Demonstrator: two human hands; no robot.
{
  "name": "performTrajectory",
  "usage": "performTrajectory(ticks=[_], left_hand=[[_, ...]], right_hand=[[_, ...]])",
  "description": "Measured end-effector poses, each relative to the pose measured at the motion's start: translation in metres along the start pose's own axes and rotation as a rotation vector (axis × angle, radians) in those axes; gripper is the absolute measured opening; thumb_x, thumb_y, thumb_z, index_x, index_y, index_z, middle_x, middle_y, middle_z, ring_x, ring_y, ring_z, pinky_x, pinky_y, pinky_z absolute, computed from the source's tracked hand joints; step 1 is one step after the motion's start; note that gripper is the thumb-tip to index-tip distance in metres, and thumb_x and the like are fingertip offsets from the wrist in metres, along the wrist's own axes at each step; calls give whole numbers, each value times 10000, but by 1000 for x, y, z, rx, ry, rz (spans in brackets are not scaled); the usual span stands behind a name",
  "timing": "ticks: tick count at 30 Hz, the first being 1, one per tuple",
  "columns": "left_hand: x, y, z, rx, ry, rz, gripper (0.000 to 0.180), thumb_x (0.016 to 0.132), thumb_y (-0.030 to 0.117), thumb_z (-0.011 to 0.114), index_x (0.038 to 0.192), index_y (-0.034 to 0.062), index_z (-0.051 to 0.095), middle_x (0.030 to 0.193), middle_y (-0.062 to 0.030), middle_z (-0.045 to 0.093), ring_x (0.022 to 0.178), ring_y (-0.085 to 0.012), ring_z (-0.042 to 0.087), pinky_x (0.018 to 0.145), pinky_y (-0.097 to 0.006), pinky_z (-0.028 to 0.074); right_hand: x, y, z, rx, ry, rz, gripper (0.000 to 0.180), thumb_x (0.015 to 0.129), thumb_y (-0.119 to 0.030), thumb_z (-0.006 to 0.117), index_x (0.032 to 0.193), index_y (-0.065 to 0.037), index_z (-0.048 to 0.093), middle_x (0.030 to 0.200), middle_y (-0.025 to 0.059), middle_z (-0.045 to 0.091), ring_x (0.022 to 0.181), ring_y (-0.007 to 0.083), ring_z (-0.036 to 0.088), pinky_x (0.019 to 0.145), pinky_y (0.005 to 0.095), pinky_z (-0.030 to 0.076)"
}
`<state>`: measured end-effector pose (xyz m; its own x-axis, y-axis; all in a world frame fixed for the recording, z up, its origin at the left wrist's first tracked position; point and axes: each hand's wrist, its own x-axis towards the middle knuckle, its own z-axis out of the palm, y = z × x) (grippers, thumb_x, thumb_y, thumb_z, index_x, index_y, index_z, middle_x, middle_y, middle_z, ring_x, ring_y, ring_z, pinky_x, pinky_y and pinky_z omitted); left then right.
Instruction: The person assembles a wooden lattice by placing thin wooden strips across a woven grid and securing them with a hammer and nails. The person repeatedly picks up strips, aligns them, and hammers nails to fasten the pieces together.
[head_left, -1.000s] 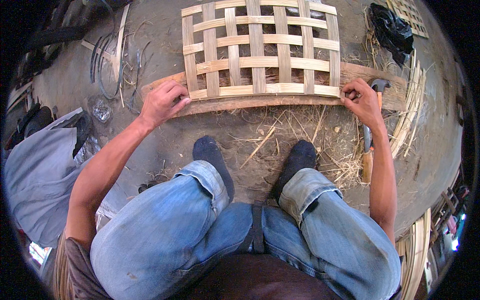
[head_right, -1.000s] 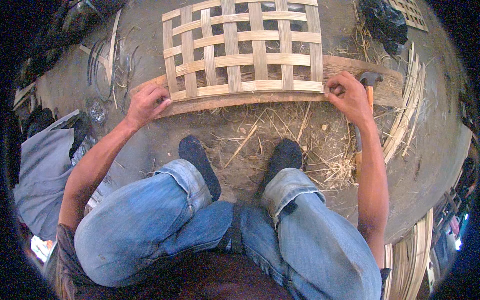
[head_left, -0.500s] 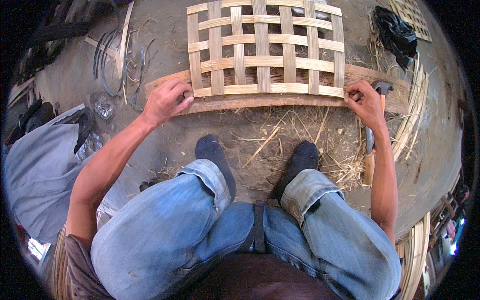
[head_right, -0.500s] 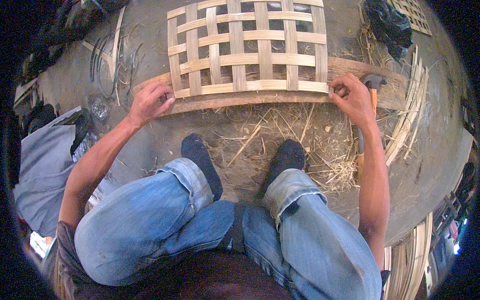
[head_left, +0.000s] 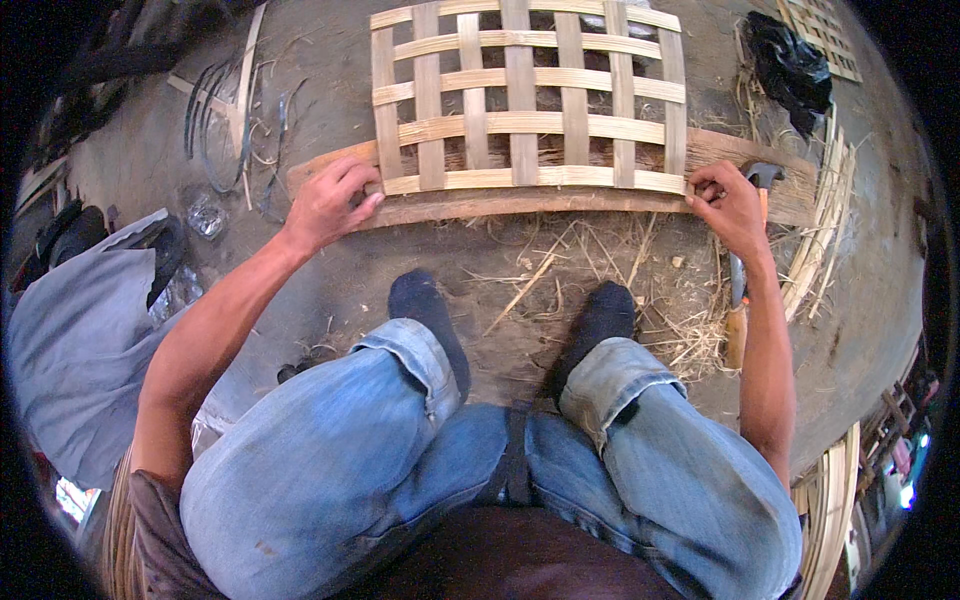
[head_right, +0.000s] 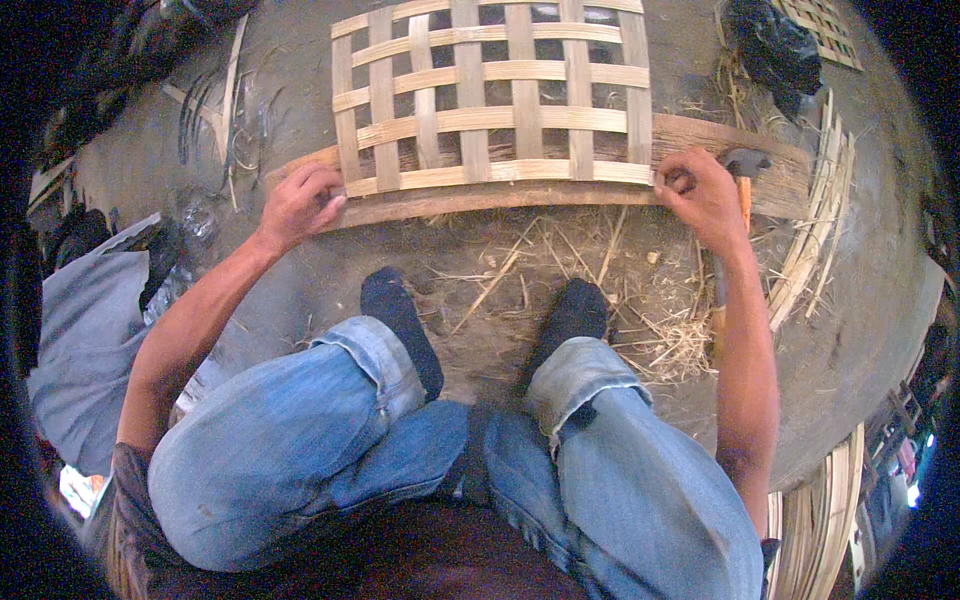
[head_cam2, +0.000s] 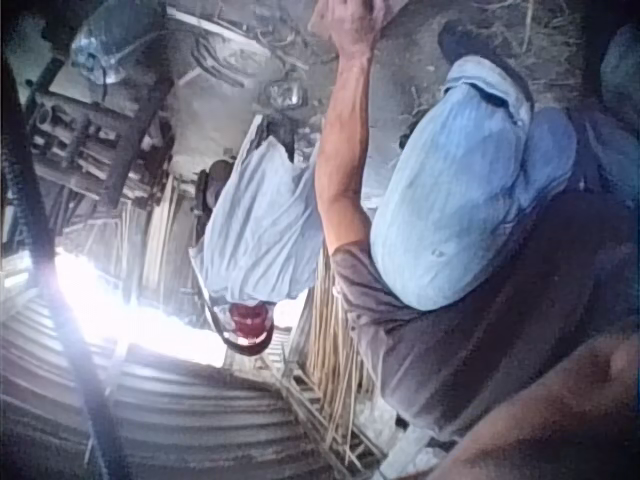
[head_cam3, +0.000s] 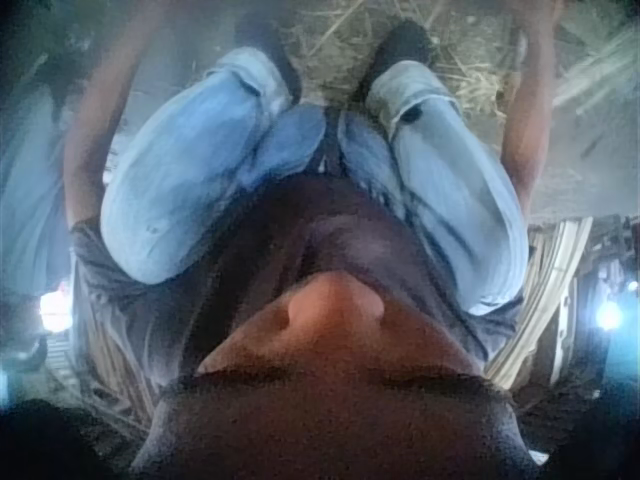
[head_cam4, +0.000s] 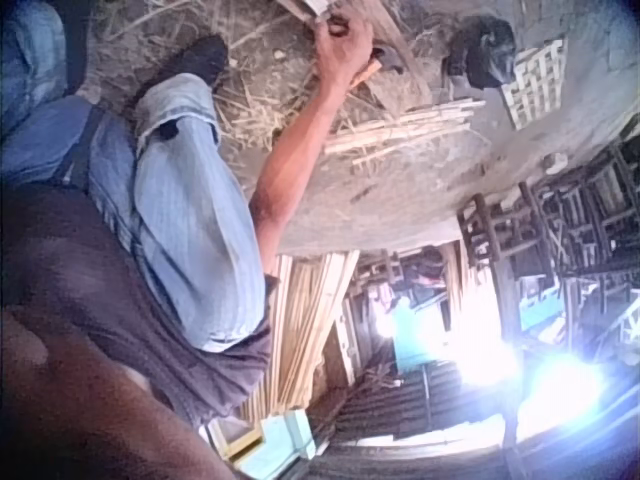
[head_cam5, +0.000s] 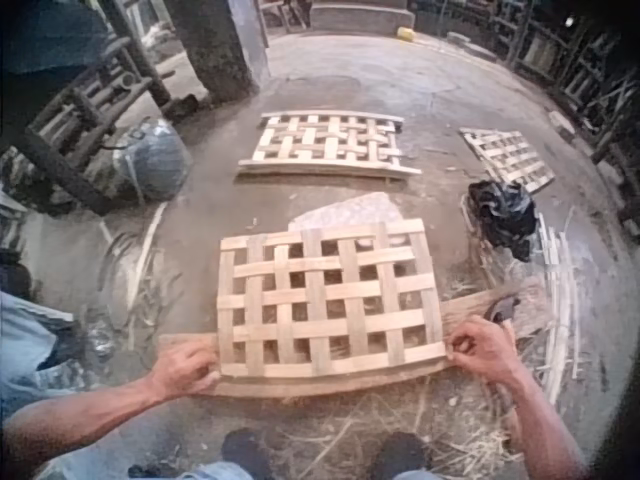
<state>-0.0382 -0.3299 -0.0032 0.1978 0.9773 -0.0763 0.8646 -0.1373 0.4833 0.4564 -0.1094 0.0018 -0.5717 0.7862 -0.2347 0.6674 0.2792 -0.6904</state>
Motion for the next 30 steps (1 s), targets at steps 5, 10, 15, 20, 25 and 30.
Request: performTrajectory(ticks=[5,10,15,20,25,30], left_hand=[[-5,0,-4,-2,-20,-30,247,808,111,738,1010,55,608,941,-90,614,790,-244,631,715,-369,529],[0,4,-4,22,3,6,248,798,109,749,997,53,613,953,-93,621,821,-250,637,732,-368,535],[-1,5,-6,-3,-22,-38,262,786,105,762,996,51,616,965,-93,624,848,-260,640,754,-367,539],[0,8,-8,24,1,-11,264,784,104,765,995,53,614,961,-89,624,848,-260,637,747,-365,541],[1,9,-8,41,-9,-1,260,790,109,763,997,58,613,955,-84,621,853,-256,637,749,-362,542],[1,7,-8,42,-9,9,248,800,114,755,997,61,614,961,-83,622,859,-256,637,745,-362,541]], right_hand=[[2,-4,6,21,-13,-39,221,738,-27,769,932,-60,667,881,31,602,701,130,581,670,274,492],[1,-3,3,-13,-24,-33,217,762,13,748,952,-25,650,888,27,573,715,100,562,661,249,478],[3,-2,3,5,0,-20,210,757,-11,751,943,-41,660,868,52,612,709,133,610,667,279,509],[4,-6,2,2,-3,-24,221,763,3,743,962,-35,657,878,56,621,716,132,617,661,272,516],[4,0,4,40,2,-48,232,759,21,737,969,-29,654,884,60,620,720,134,617,661,266,526],[4,-5,2,5,-6,-55,250,748,32,733,978,-25,654,885,62,619,713,131,608,666,266,527]])
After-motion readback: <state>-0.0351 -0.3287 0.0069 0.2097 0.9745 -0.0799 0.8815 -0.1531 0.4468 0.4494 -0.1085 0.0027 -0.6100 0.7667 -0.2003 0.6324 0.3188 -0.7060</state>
